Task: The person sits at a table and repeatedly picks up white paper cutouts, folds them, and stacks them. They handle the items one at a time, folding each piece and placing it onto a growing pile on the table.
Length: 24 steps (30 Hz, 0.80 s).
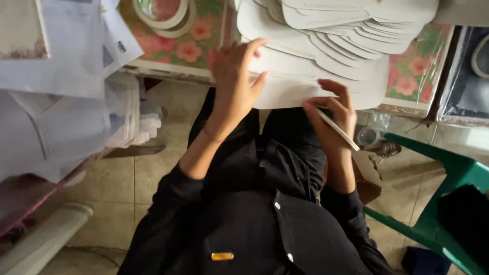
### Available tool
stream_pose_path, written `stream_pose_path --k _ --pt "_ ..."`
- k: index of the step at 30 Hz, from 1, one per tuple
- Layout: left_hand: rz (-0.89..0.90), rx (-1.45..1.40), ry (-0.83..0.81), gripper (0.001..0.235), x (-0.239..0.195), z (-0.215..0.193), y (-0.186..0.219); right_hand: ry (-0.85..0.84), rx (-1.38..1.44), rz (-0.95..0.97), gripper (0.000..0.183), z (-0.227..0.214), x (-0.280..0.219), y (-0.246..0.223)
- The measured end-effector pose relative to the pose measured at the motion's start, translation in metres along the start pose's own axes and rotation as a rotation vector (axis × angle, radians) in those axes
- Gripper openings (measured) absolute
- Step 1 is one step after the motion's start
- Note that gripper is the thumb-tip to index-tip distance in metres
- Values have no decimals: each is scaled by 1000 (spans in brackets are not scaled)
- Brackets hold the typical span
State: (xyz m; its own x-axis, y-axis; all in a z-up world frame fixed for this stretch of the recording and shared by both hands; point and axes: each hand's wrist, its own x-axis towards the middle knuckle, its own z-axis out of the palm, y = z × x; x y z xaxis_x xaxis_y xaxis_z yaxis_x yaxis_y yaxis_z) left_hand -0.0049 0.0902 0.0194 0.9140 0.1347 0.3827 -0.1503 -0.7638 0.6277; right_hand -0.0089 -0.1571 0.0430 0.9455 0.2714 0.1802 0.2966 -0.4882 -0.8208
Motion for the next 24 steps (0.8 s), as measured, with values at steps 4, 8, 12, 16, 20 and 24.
stream_pose_path --k 4,8,12,16,20,24 --pt "-91 -29 -129 66 -18 -13 6 -66 -7 27 7 11 2 -6" --pt "-137 -27 -216 82 -25 -14 7 -118 -46 -91 9 23 8 -12" --pt "-201 -69 -271 85 -26 -22 13 -124 -84 -96 8 32 9 -17" --pt "-275 -136 -333 103 -27 -17 14 -90 -195 -164 11 40 7 3" --pt "-273 -102 -357 107 -27 -15 15 -48 -295 -199 28 34 3 8" --pt "-248 -110 -381 105 -27 -24 19 72 -223 -118 12 -9 -1 32"
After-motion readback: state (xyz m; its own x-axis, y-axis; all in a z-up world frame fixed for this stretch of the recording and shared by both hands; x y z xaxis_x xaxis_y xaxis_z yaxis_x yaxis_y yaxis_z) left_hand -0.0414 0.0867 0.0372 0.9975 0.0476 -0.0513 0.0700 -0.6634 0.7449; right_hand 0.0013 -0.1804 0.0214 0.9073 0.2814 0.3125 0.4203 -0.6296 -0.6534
